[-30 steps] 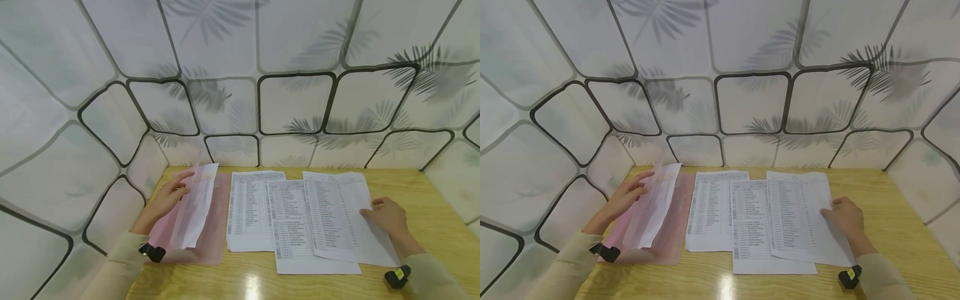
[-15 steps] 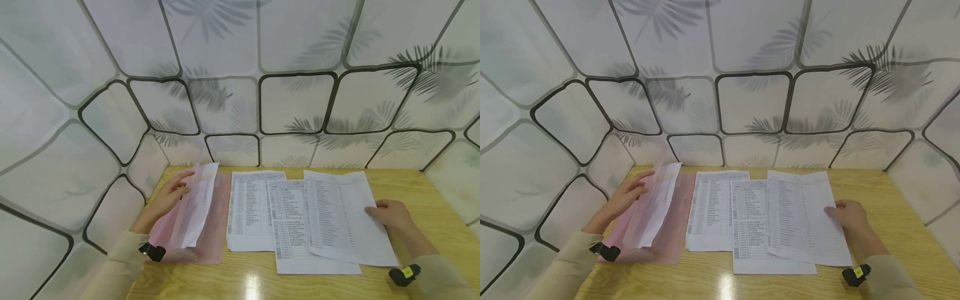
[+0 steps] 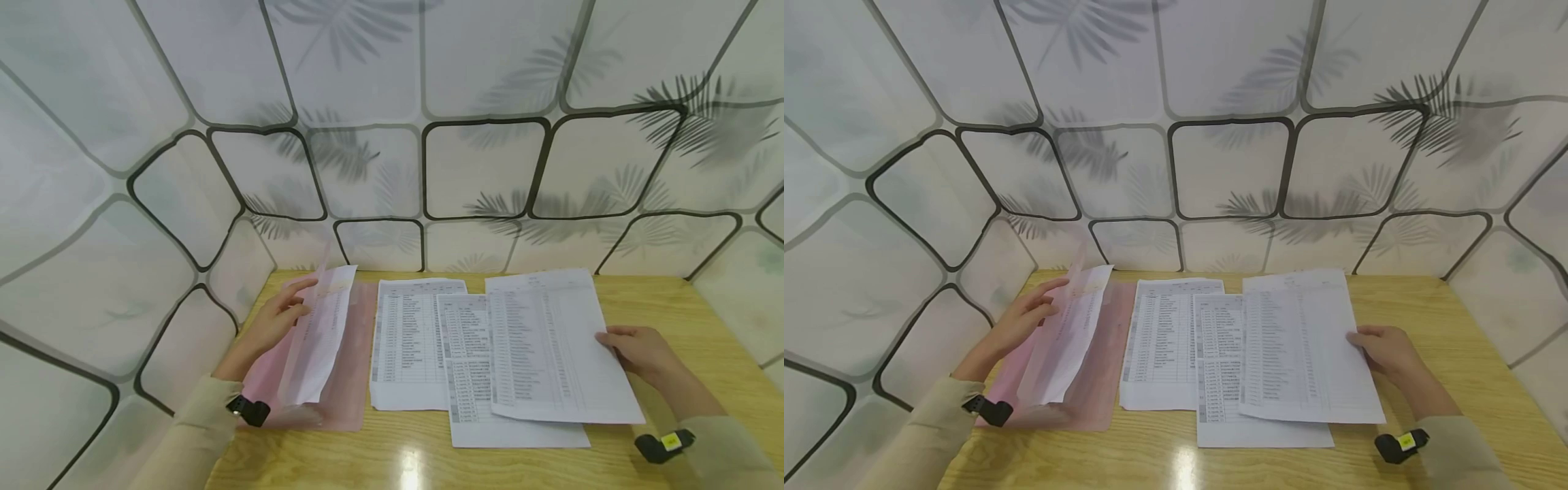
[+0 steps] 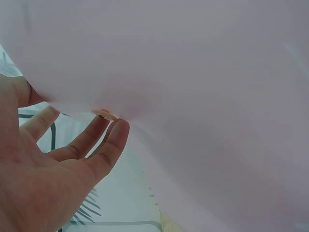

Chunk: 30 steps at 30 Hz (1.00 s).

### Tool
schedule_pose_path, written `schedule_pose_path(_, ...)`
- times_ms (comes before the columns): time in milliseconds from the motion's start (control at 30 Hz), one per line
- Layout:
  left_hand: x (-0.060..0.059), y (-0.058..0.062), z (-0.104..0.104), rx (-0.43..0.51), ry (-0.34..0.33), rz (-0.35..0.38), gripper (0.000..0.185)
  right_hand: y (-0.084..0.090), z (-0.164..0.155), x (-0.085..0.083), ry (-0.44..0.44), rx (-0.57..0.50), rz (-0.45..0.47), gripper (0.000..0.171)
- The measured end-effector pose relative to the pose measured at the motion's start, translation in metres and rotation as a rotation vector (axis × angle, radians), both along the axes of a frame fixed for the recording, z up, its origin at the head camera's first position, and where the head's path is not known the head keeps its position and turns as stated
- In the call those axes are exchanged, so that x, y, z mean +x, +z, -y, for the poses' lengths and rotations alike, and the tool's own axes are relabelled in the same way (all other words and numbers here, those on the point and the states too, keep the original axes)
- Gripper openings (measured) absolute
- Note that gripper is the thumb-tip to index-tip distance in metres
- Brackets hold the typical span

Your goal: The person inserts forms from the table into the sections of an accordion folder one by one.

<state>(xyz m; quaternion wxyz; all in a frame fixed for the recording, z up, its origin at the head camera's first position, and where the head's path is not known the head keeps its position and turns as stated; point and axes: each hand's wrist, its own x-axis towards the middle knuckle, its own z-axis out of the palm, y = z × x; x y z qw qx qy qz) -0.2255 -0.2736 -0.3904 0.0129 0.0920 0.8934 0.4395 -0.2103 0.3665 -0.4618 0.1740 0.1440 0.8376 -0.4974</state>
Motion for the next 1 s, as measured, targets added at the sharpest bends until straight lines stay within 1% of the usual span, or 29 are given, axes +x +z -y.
schedule_pose_path(233, -0.001, -0.001, 0.001, -0.006, 0.0, -0.005, 0.054, 0.004, 0.014, -0.001, 0.035, -0.095, -0.024, 0.075)
schedule_pose_path(467, -0.001, 0.002, 0.001, 0.006, 0.001, -0.002, 0.054, 0.005, 0.032, -0.006, 0.034, -0.168, -0.035, 0.071)
schedule_pose_path(600, -0.002, 0.0, 0.002, -0.012, 0.004, 0.002, 0.054, 0.004, 0.044, -0.011, 0.037, -0.214, -0.037, 0.069)
schedule_pose_path(767, -0.002, 0.0, 0.003, -0.04, 0.015, 0.016, 0.054, 0.006, 0.062, -0.015, 0.041, -0.237, -0.039, 0.069)
schedule_pose_path(1000, 0.0, 0.002, 0.002, -0.029, 0.007, 0.005, 0.054, 0.01, 0.086, -0.02, 0.052, -0.275, -0.045, 0.07)
